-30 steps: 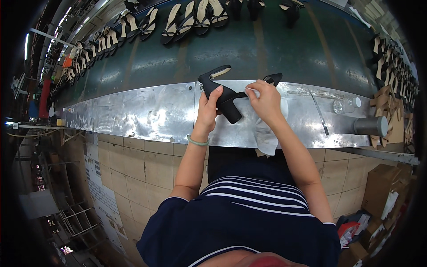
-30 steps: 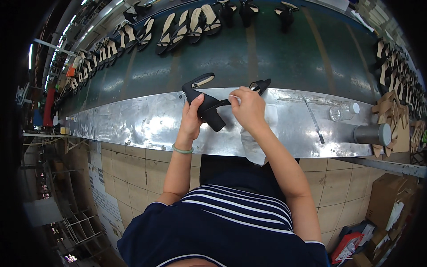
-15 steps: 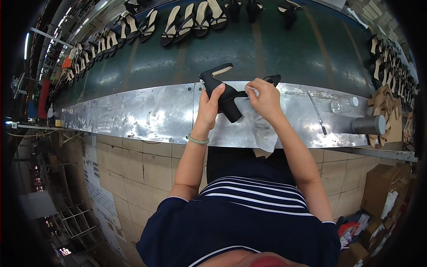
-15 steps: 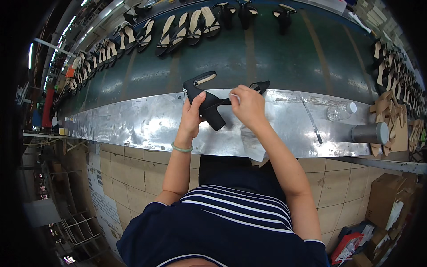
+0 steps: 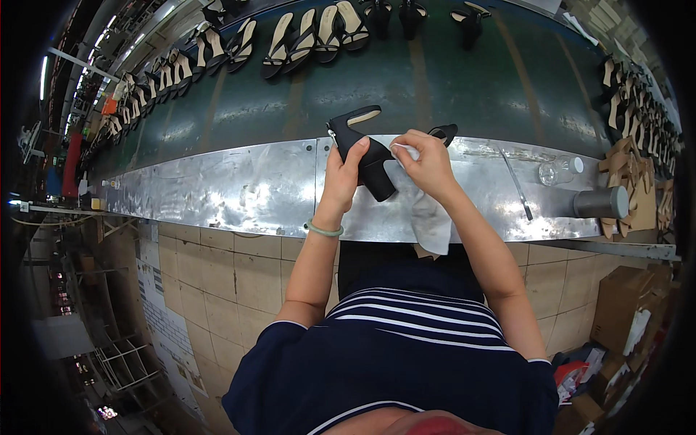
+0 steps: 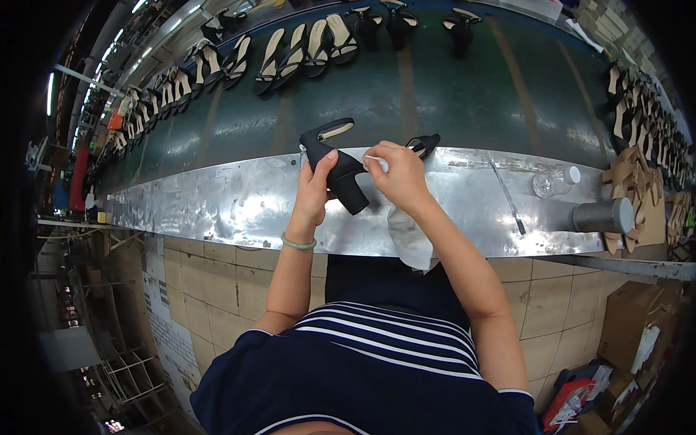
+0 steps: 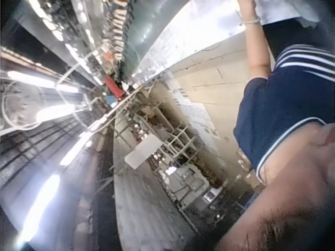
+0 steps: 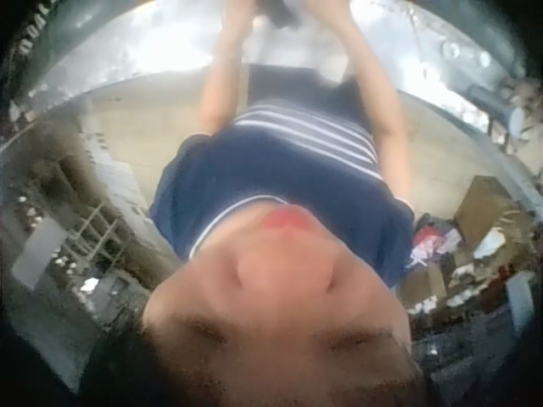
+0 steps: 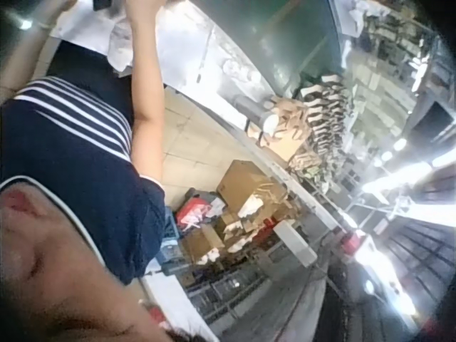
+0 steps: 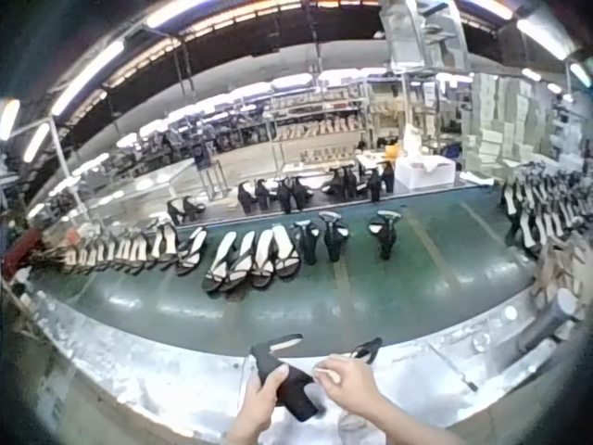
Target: The person is cleaning shoes using a cloth and a liquid solution.
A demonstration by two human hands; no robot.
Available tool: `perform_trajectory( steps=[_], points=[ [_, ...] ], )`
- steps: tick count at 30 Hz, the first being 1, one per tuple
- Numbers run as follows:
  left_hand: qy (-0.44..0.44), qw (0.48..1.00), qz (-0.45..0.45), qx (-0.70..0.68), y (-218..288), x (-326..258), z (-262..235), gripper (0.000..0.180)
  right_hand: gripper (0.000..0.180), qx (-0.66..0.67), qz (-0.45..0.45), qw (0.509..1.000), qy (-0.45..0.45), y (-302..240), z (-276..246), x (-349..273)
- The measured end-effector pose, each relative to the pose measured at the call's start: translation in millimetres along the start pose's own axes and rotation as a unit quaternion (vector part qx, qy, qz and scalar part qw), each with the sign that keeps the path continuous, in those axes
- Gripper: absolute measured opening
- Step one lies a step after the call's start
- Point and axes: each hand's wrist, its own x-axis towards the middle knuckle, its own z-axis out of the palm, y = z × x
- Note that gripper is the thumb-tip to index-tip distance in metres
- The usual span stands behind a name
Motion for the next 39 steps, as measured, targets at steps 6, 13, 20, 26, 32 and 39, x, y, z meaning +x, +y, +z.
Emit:
perform_trajectory(
  steps=[6, 13, 20, 26, 32, 39],
  points=[
    [-0.003, 1.0, -0.007, 0.017, 0, 2, -2, 0.04, 0.01, -0.054, 0.005, 0.999, 0.001, 2, 0, -1],
    [-0.008, 1.0, -0.006, 0.024, -7, 7, -8, 0.041, 0.011, -0.093, 0.011, 0.996, -0.009, 13, -4, 5],
    [-0.009, 1.0, -0.011, 0.025, -7, 7, -6, 0.043, 0.012, -0.151, 0.019, 0.988, 0.007, 13, -4, 5],
    [-0.009, 0.999, -0.021, 0.028, -5, 6, -7, 0.044, 0.01, -0.038, 0.008, 0.999, -0.014, 2, -2, 5],
    [-0.009, 0.999, -0.022, 0.028, -5, 6, -8, 0.044, 0.008, -0.059, -0.014, 0.998, -0.026, -2, -7, 6],
    [-0.009, 0.999, -0.051, 0.016, 6, 10, -6, 0.043, 0.008, -0.131, -0.05, 0.987, -0.08, -3, -16, 19]
  ],
)
